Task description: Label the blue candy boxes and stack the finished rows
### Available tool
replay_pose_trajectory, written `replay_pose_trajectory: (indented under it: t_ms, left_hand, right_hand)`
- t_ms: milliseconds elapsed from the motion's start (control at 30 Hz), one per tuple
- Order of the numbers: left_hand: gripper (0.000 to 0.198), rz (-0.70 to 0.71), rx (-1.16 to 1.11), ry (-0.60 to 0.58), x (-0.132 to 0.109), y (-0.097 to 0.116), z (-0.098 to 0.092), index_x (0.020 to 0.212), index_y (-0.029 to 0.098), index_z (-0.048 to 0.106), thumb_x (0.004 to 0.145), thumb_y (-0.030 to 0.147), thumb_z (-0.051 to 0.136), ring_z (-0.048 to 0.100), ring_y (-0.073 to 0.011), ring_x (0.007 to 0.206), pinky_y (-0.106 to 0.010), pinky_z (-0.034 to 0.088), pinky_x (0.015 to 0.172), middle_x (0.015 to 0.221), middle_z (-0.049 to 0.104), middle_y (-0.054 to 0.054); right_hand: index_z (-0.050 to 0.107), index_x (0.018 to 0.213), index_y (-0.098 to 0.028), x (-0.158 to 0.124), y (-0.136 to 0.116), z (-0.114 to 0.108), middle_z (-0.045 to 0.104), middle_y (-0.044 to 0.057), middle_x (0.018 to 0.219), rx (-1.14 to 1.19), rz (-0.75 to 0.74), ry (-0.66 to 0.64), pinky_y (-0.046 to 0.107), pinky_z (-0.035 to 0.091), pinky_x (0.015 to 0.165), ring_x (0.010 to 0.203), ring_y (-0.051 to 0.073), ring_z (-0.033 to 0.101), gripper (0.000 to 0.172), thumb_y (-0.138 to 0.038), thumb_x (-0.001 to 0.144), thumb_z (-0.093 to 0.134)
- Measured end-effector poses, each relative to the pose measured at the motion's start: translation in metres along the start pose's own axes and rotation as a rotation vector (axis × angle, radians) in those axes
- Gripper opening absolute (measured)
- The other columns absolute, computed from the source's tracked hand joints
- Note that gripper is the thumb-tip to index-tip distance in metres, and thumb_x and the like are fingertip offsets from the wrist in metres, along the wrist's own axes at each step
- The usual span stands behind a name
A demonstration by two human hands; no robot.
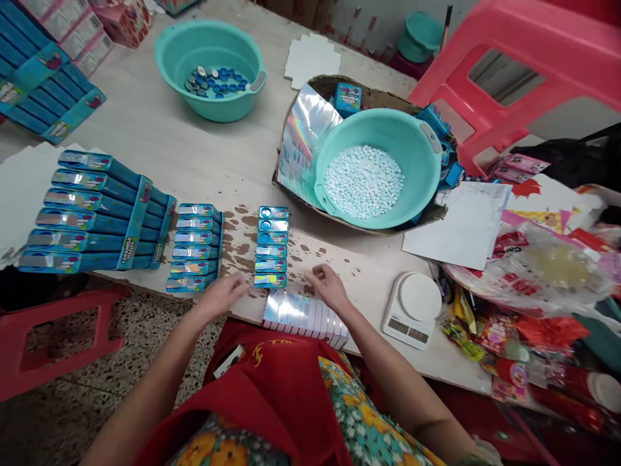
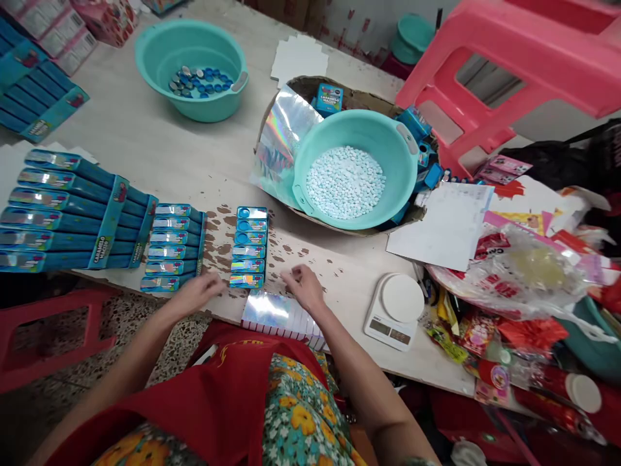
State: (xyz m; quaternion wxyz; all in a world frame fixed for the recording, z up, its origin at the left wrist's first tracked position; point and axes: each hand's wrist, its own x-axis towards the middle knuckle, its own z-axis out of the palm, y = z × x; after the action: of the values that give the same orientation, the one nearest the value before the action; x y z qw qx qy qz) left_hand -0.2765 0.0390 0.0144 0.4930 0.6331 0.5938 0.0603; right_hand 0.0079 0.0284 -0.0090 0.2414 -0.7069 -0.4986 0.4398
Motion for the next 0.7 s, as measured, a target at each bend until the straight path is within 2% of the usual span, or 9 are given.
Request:
replay_pose_trajectory:
  t_ms: [67,100,167,233,300,367,533,600,700]
  left_hand:
    - [0.024,0.107,-0.097,-0.217,-0.020,0.018,0.017,0.076,0.020,0.057,0.083,0.040,0.046,0.053,-0.0160,0.067,-0.023,0.036,0.058,0.071,0.059,0.000]
    - [0.024,0.166,-0.120,-0.276,-0.024,0.030,0.029,0.081,0.020,0.059,0.084,0.040,0.045,0.054,-0.0161,0.070,-0.023,0.038,0.060,0.075,0.061,0.000]
    - [0.022,0.294,-0.037,-0.273,-0.020,0.052,0.058,0.094,0.021,0.059,0.084,0.036,0.046,0.056,-0.0180,0.083,-0.025,0.041,0.070,0.090,0.063,-0.003]
    - [0.025,0.375,0.193,-0.212,-0.005,0.067,0.087,0.104,0.020,0.056,0.082,0.029,0.050,0.052,-0.0223,0.100,-0.031,0.040,0.084,0.105,0.060,-0.007]
    - [0.025,0.344,0.433,-0.194,0.012,0.073,0.108,0.105,0.018,0.056,0.081,0.023,0.050,0.049,-0.0256,0.107,-0.036,0.037,0.090,0.108,0.060,-0.011]
    - [0.022,0.253,0.572,-0.219,0.024,0.070,0.122,0.099,0.016,0.057,0.080,0.022,0.049,0.050,-0.0264,0.104,-0.039,0.037,0.090,0.102,0.061,-0.012]
    - [0.020,0.185,0.576,-0.269,0.026,0.057,0.130,0.095,0.020,0.057,0.078,0.025,0.050,0.050,-0.0249,0.103,-0.037,0.039,0.087,0.104,0.059,-0.009]
    - [0.018,0.174,0.553,-0.245,0.023,0.058,0.126,0.092,0.020,0.057,0.076,0.025,0.051,0.048,-0.0246,0.106,-0.037,0.038,0.088,0.107,0.057,-0.008]
    - [0.021,0.146,0.495,-0.261,0.022,0.063,0.120,0.097,0.020,0.055,0.077,0.024,0.050,0.053,-0.0225,0.101,-0.034,0.039,0.085,0.101,0.061,-0.006]
  right_hand:
    - [0.062,0.075,-0.020,-0.025,0.029,-0.014,0.060,0.000,0.069,-0.219,-0.005,-0.097,0.026,0.034,0.059,0.064,0.015,0.049,0.038,-0.049,0.053,0.075]
    - [0.063,0.073,-0.020,-0.037,0.040,-0.016,0.058,-0.001,0.065,-0.293,-0.016,-0.146,0.026,0.033,0.059,0.061,0.014,0.048,0.038,-0.045,0.049,0.078]
    - [0.063,0.071,-0.020,-0.054,0.054,-0.013,0.056,-0.003,0.061,-0.357,-0.056,-0.243,0.026,0.034,0.060,0.060,0.014,0.047,0.028,-0.036,0.053,0.078]
    - [0.062,0.070,-0.020,-0.064,0.058,-0.006,0.056,-0.002,0.067,-0.351,-0.106,-0.301,0.027,0.036,0.064,0.067,0.015,0.050,0.016,-0.028,0.061,0.072]
    - [0.062,0.073,-0.019,-0.069,0.057,0.000,0.056,0.001,0.078,-0.327,-0.140,-0.285,0.029,0.040,0.069,0.077,0.017,0.052,0.011,-0.024,0.066,0.069]
    - [0.061,0.080,-0.019,-0.072,0.057,0.002,0.054,0.003,0.086,-0.311,-0.145,-0.222,0.031,0.042,0.074,0.085,0.019,0.052,0.016,-0.025,0.068,0.069]
    - [0.057,0.101,-0.020,-0.079,0.064,0.002,0.052,0.009,0.106,-0.395,-0.172,-0.091,0.038,0.042,0.084,0.100,0.024,0.048,0.035,-0.033,0.071,0.069]
    - [0.057,0.106,-0.020,-0.081,0.066,0.002,0.052,0.011,0.111,-0.476,-0.168,-0.093,0.040,0.041,0.084,0.103,0.027,0.046,0.043,-0.042,0.071,0.069]
    - [0.059,0.102,-0.023,-0.081,0.066,-0.001,0.058,0.008,0.102,-0.522,-0.138,-0.137,0.040,0.039,0.081,0.100,0.027,0.047,0.038,-0.048,0.074,0.064]
